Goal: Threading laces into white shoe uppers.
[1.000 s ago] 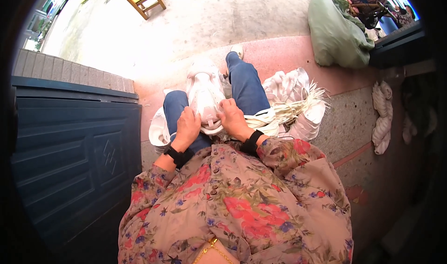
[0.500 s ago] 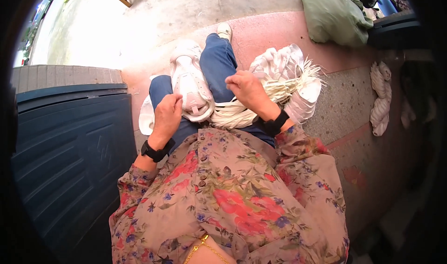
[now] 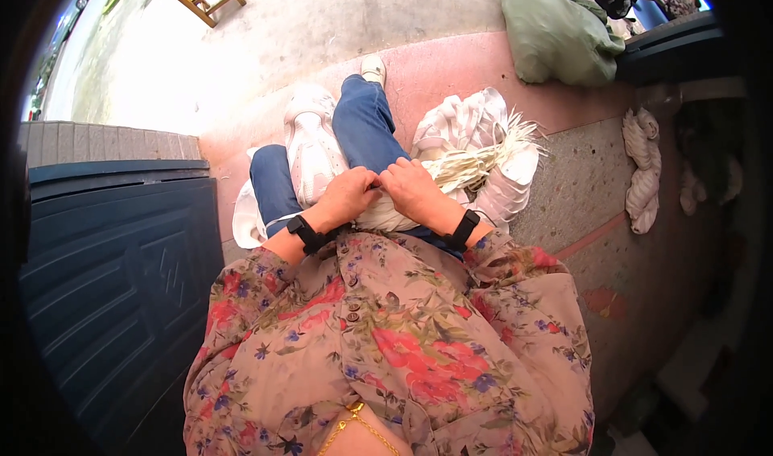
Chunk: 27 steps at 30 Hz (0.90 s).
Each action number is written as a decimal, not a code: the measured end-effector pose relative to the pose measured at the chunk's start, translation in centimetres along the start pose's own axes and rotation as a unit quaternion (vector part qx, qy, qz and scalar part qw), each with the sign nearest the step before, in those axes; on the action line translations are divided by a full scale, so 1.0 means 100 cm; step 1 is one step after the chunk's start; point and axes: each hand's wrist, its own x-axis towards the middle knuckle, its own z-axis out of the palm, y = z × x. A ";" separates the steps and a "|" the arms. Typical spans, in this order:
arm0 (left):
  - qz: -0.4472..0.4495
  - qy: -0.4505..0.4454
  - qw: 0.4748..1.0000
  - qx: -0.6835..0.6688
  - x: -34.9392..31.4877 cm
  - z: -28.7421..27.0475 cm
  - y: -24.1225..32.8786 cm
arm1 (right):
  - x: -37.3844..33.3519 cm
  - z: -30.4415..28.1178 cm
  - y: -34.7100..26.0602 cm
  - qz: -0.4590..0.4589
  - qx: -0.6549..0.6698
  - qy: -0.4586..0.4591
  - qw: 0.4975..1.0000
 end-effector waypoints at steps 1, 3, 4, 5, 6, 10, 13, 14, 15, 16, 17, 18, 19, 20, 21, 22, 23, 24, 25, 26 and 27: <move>-0.004 0.001 1.000 0.002 0.000 0.001 -0.001 | 0.000 -0.001 -0.001 -0.008 -0.002 -0.001 1.000; -0.048 -0.011 0.997 -0.066 0.001 0.002 -0.004 | 0.000 -0.001 -0.002 0.003 0.099 -0.019 0.995; -0.066 -0.014 0.993 -0.092 0.000 0.002 -0.005 | -0.001 -0.001 -0.003 0.001 0.133 -0.005 0.991; -0.066 -0.007 0.994 -0.091 0.000 0.001 -0.007 | 0.001 -0.001 -0.004 0.010 0.130 -0.008 0.991; -0.058 -0.015 0.993 -0.098 -0.001 0.000 -0.008 | 0.003 -0.002 -0.004 0.002 0.144 -0.005 0.990; 0.003 0.063 0.994 -0.090 -0.006 -0.010 -0.001 | 0.021 -0.024 -0.017 0.123 0.425 -0.052 0.895; 0.096 0.034 0.982 -0.156 -0.011 -0.034 0.013 | 0.036 -0.071 -0.031 0.228 0.774 -0.041 0.589; 0.074 0.072 0.965 -0.243 -0.020 -0.044 0.020 | 0.044 -0.092 -0.029 0.186 0.784 0.000 0.592; -0.027 0.026 0.941 -0.335 -0.024 -0.059 0.023 | 0.050 -0.114 -0.025 0.163 0.781 0.035 0.602; -0.045 0.029 0.902 -0.429 -0.029 -0.077 0.023 | 0.053 -0.132 -0.022 0.140 0.787 0.082 0.595; 0.001 0.098 0.928 -0.360 -0.032 -0.096 0.022 | 0.059 -0.145 -0.014 0.103 0.781 0.100 0.608; -0.046 0.094 0.912 -0.398 -0.037 -0.114 0.018 | 0.065 -0.149 -0.008 0.115 0.756 0.109 0.635; -0.049 0.104 0.905 -0.410 -0.039 -0.128 0.013 | 0.070 -0.150 -0.001 0.113 0.738 0.116 0.655; -0.045 0.105 0.893 -0.434 -0.044 -0.139 0.007 | 0.073 -0.145 0.005 0.121 0.731 0.114 0.662; -0.063 0.103 0.897 -0.425 -0.051 -0.144 0.001 | 0.076 -0.134 0.008 0.166 0.653 0.079 0.735; -0.095 0.109 0.890 -0.432 -0.056 -0.146 -0.006 | 0.079 -0.120 0.011 0.203 0.569 0.048 0.796; -0.115 0.113 0.882 -0.443 -0.061 -0.141 -0.012 | 0.084 -0.099 0.008 0.156 0.468 0.042 0.869; -0.163 0.102 0.880 -0.435 -0.066 -0.133 -0.017 | 0.078 -0.086 0.006 0.172 0.332 -0.030 0.927; -0.220 0.092 0.882 -0.405 -0.070 -0.120 -0.021 | 0.075 -0.069 -0.001 0.175 0.238 -0.044 0.954; -0.265 0.112 0.898 -0.333 -0.071 -0.102 -0.021 | 0.073 -0.054 -0.011 0.096 0.135 0.023 0.986; -0.242 0.099 0.949 -0.175 -0.069 -0.087 -0.023 | 0.075 -0.038 -0.024 0.074 0.235 0.059 0.967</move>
